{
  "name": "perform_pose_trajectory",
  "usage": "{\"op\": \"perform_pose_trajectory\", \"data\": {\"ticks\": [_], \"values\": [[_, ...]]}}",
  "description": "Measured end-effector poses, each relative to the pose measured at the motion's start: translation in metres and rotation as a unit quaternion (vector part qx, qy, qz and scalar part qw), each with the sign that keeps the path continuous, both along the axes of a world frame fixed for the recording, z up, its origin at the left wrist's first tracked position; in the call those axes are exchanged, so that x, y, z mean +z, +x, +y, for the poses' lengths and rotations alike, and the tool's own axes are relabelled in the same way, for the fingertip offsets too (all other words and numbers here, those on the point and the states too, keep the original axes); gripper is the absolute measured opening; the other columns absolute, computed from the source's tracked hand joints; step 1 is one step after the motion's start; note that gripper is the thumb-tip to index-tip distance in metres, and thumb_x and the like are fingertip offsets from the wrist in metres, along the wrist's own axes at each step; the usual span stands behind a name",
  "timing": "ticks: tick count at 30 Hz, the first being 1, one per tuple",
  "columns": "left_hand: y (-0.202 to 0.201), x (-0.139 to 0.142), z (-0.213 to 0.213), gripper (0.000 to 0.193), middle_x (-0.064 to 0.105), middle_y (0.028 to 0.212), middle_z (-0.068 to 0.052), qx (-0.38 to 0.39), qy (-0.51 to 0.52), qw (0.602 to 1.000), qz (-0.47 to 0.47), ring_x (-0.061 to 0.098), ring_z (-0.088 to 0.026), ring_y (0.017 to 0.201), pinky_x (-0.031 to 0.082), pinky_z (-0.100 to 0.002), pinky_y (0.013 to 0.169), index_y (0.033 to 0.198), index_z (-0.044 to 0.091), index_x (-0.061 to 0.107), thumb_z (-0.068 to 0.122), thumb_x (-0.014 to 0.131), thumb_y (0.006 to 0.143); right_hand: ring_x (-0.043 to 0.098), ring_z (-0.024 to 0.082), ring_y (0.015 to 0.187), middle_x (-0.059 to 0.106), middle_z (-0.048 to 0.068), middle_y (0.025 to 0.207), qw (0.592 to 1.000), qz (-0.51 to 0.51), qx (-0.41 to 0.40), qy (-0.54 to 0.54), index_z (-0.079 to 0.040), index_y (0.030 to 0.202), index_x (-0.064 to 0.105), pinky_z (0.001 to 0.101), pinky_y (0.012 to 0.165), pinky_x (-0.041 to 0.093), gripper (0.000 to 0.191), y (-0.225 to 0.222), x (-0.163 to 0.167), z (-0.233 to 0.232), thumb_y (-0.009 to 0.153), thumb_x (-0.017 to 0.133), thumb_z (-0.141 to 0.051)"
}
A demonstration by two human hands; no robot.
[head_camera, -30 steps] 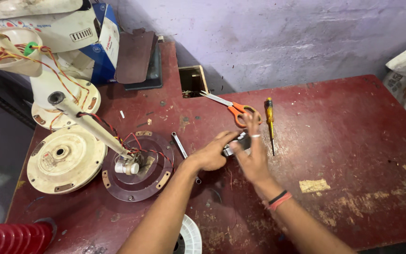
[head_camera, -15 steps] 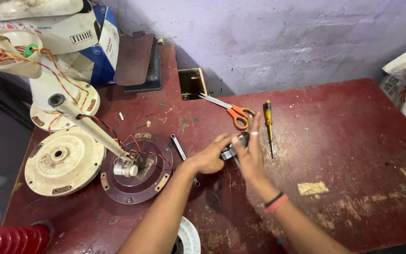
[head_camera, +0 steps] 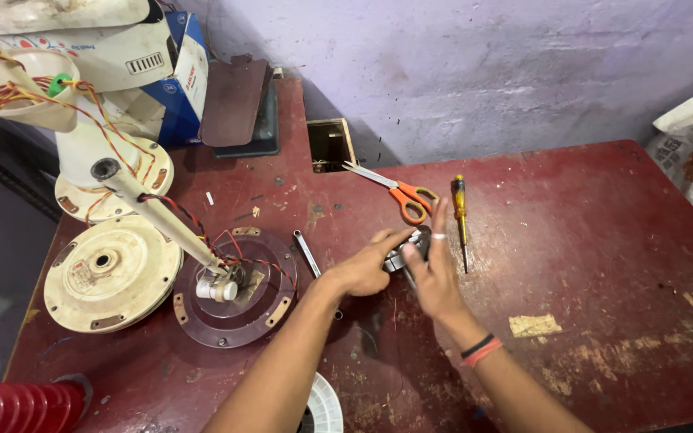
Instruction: The person uses a screwdriver and a metal file to scrape and clean the surface of a cylindrical electrical component, likely a fan motor rotor. They repeatedly rotate the component and file different sections while holding it steady on a workbench.
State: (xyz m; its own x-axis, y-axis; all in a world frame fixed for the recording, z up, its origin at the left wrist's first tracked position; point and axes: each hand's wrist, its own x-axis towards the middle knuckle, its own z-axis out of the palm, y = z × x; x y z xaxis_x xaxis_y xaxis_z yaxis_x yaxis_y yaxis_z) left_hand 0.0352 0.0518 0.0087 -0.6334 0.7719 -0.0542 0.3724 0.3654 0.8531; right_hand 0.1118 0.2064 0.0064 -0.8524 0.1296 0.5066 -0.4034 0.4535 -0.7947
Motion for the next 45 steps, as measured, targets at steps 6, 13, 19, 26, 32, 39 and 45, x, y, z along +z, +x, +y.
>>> {"op": "perform_pose_trajectory", "data": {"ticks": [6, 13, 19, 26, 32, 39, 45], "values": [[-0.005, -0.009, -0.003, 0.095, 0.029, 0.161, -0.016, -0.014, -0.001, 1.000, 0.016, 0.032, -0.035, 0.149, 0.035, -0.038, 0.118, 0.158, 0.013, 0.030, -0.016, 0.051, 0.070, 0.012, 0.041, 0.160, 0.012, 0.030, 0.171, 0.996, 0.027, -0.017, 0.080, 0.002, 0.163, 0.001, 0.0475, 0.129, 0.014, 0.096, -0.005, 0.018, -0.008, 0.091, 0.061, -0.017], [-0.006, -0.005, -0.001, 0.090, 0.034, 0.159, -0.015, -0.007, -0.009, 1.000, 0.010, 0.034, -0.034, 0.149, 0.032, -0.040, 0.120, 0.156, 0.011, 0.034, -0.013, 0.059, 0.073, 0.020, 0.039, 0.160, 0.021, 0.024, 0.169, 0.984, 0.056, 0.072, 0.154, -0.001, 0.163, 0.012, 0.0477, 0.130, 0.017, 0.097, 0.013, 0.038, -0.002, 0.080, 0.062, -0.008], [-0.004, 0.003, -0.004, 0.091, 0.039, 0.155, -0.014, -0.009, 0.011, 1.000, 0.012, 0.041, -0.035, 0.144, 0.039, -0.039, 0.116, 0.156, 0.016, 0.034, -0.013, 0.056, 0.073, 0.020, 0.034, 0.161, 0.020, 0.023, 0.171, 0.984, 0.071, 0.114, -0.117, -0.004, 0.164, 0.007, 0.0466, 0.134, 0.012, 0.108, 0.004, 0.028, -0.002, 0.082, 0.077, -0.004], [-0.005, -0.001, -0.002, 0.092, 0.042, 0.153, -0.016, -0.015, 0.032, 0.999, 0.030, 0.042, -0.037, 0.144, 0.039, -0.040, 0.117, 0.156, 0.017, 0.035, -0.014, 0.056, 0.073, 0.056, 0.032, 0.134, 0.059, 0.021, 0.138, 0.980, -0.049, -0.181, 0.063, -0.002, 0.135, 0.053, 0.0429, 0.114, 0.045, 0.077, 0.028, 0.024, -0.004, 0.070, 0.089, -0.025], [-0.004, -0.005, -0.001, 0.092, 0.039, 0.155, -0.016, -0.011, 0.033, 0.999, 0.022, 0.041, -0.037, 0.145, 0.038, -0.040, 0.118, 0.156, 0.015, 0.034, -0.015, 0.055, 0.072, 0.053, 0.041, 0.141, 0.054, 0.031, 0.149, 0.979, -0.008, -0.165, 0.119, 0.008, 0.142, 0.055, 0.0490, 0.115, 0.044, 0.061, 0.039, 0.007, -0.019, 0.097, 0.073, -0.029], [-0.002, 0.005, -0.003, 0.102, 0.034, 0.157, -0.015, -0.016, -0.005, 1.000, -0.006, 0.037, -0.036, 0.147, 0.040, -0.038, 0.116, 0.158, 0.017, 0.029, -0.019, 0.049, 0.065, 0.061, 0.037, 0.131, 0.061, 0.029, 0.140, 0.978, -0.041, -0.203, -0.027, 0.010, 0.140, 0.054, 0.0440, 0.109, 0.048, 0.063, 0.031, 0.000, -0.036, 0.096, 0.070, -0.032], [0.003, 0.008, 0.000, 0.100, 0.027, 0.161, -0.016, -0.009, 0.001, 1.000, -0.003, 0.031, -0.036, 0.150, 0.036, -0.038, 0.118, 0.159, 0.016, 0.027, -0.019, 0.049, 0.068, 0.064, 0.026, 0.124, 0.065, 0.022, 0.133, 0.968, -0.049, -0.123, -0.215, 0.004, 0.134, 0.051, 0.0367, 0.102, 0.053, 0.051, 0.008, 0.005, -0.014, 0.095, 0.070, -0.023]]}}
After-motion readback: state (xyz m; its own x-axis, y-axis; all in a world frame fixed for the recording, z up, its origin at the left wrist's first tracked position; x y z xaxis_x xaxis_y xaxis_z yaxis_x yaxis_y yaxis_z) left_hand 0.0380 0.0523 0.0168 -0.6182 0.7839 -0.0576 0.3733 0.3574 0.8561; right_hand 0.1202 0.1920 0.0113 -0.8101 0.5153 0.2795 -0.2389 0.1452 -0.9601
